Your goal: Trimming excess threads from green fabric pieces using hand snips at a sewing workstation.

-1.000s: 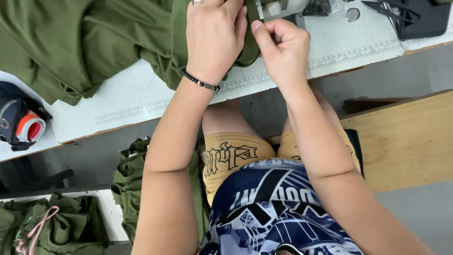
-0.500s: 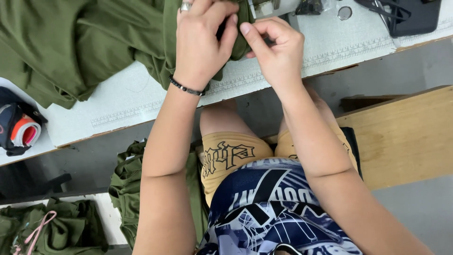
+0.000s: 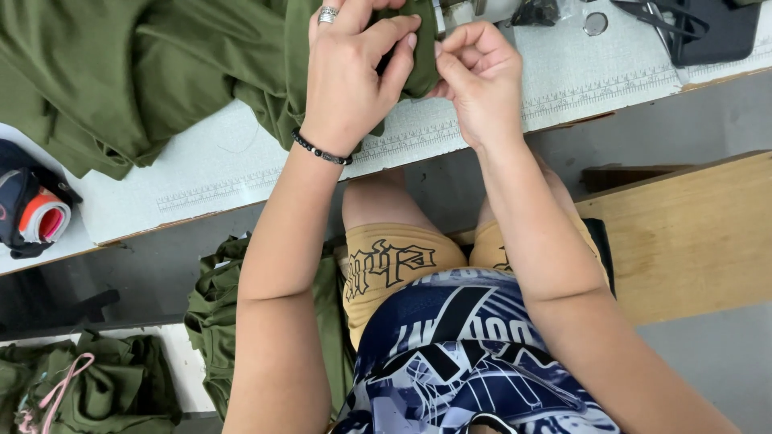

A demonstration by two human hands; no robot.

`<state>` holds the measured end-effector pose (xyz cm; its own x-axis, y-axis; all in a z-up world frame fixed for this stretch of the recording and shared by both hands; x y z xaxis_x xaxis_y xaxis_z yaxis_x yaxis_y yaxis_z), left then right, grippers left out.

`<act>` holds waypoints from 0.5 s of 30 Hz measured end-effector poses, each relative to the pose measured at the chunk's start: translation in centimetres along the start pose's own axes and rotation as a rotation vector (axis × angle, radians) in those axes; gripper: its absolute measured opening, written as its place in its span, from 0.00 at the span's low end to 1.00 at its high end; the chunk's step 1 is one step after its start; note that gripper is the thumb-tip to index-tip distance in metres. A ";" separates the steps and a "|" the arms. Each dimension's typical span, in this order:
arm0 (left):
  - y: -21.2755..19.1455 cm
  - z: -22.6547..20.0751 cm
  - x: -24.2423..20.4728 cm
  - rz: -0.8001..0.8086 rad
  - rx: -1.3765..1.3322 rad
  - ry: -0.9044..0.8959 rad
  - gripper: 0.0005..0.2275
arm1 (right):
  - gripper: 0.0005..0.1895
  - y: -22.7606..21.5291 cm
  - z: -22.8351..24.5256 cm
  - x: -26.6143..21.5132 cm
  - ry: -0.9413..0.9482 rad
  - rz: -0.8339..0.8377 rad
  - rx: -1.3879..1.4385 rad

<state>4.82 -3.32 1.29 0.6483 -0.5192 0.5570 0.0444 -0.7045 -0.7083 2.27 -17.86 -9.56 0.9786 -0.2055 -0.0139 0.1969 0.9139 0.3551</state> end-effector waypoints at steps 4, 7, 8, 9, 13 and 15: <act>0.0 -0.5 0.3 0.003 0.039 0.003 0.08 | 0.05 0.0 0.6 -0.3 -0.026 0.027 -0.087; -0.2 -1.0 0.6 0.010 0.045 -0.004 0.07 | 0.06 -0.3 -0.7 0.2 0.123 -0.002 0.031; -0.2 -1.0 0.7 -0.001 0.046 0.006 0.07 | 0.06 -0.6 -1.4 0.3 0.203 -0.035 0.090; 0.0 -1.1 0.7 -0.007 0.041 0.016 0.07 | 0.07 -1.0 -2.1 0.1 0.285 -0.075 0.147; 0.4 -0.6 0.7 0.009 -0.005 -0.039 0.08 | 0.09 0.2 -0.7 0.0 0.246 -0.015 0.137; -0.1 -1.1 0.9 -0.028 -0.001 -0.023 0.07 | 0.09 0.2 -0.4 0.2 0.232 -0.057 0.066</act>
<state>4.59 -4.24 2.32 0.6642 -0.4881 0.5661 0.0621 -0.7187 -0.6926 2.54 -17.54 -9.88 0.9550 -0.1635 -0.2476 0.2557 0.8767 0.4073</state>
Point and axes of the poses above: each hand's wrist, its own x-axis towards the middle knuckle, its own y-axis out of the palm, z = x × y, the point moved 7 cm from there along x, towards the middle knuckle, and after that the axes turned 6 degrees about -x, right-handed, at the moved point
